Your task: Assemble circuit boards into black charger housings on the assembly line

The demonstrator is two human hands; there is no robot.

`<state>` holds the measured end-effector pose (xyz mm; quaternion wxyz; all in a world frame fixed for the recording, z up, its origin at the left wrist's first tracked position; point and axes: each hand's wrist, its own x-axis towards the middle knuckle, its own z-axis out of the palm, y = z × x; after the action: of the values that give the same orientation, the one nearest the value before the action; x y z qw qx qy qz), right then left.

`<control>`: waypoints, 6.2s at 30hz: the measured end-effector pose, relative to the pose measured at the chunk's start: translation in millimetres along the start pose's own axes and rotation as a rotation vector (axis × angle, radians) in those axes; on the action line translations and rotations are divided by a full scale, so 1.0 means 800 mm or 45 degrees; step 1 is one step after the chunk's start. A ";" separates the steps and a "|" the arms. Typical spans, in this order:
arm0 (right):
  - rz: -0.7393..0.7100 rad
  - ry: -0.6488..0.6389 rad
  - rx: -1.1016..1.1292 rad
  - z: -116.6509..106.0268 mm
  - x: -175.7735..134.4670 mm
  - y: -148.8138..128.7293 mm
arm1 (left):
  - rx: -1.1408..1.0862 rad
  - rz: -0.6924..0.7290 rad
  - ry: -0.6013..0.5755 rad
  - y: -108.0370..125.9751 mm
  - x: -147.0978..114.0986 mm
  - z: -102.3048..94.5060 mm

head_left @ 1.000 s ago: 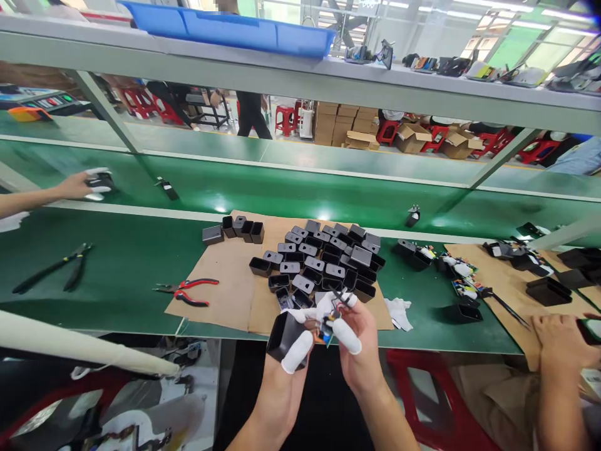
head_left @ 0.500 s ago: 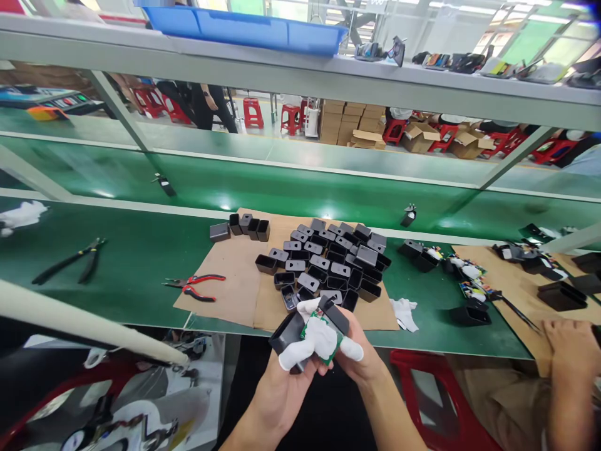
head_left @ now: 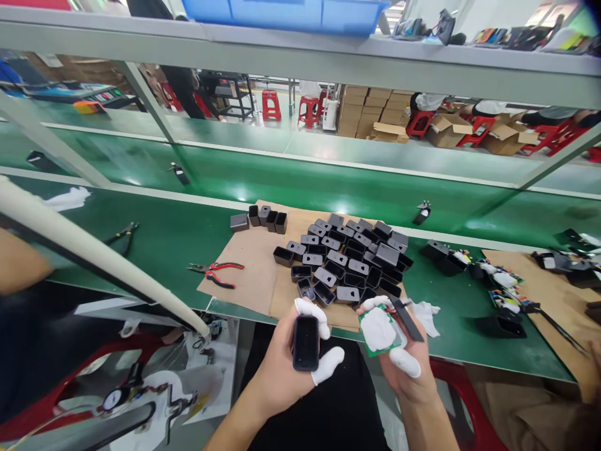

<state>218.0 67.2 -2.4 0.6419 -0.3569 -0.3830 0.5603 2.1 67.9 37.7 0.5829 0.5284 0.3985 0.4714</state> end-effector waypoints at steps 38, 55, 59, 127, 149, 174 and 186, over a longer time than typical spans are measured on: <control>-0.274 -0.423 -0.520 0.040 -0.006 -0.074 | -0.029 0.002 -0.313 -0.008 -0.004 -0.007; -0.284 -0.511 -0.615 0.038 -0.009 -0.060 | -0.055 0.056 -0.270 -0.008 -0.007 -0.008; -0.289 -0.549 -0.638 0.038 -0.009 -0.061 | -0.021 0.034 -0.294 -0.013 -0.009 -0.012; 0.732 0.258 0.327 0.193 0.002 0.098 | 0.342 0.412 0.702 -0.060 -0.059 -0.093; -0.278 0.344 -0.429 0.188 -0.004 0.115 | 0.349 0.570 0.882 -0.078 -0.032 -0.159; -0.732 -0.148 -1.213 0.151 0.010 0.209 | 0.955 0.484 1.072 -0.155 0.049 -0.212; -0.794 -0.198 -1.343 0.156 0.017 0.224 | 0.958 0.511 1.073 -0.155 0.050 -0.213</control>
<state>27.7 105.2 -103.6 0.4827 -0.4556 -0.7405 0.1059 -136.4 147.7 -104.8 0.0472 0.5309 0.6273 0.5678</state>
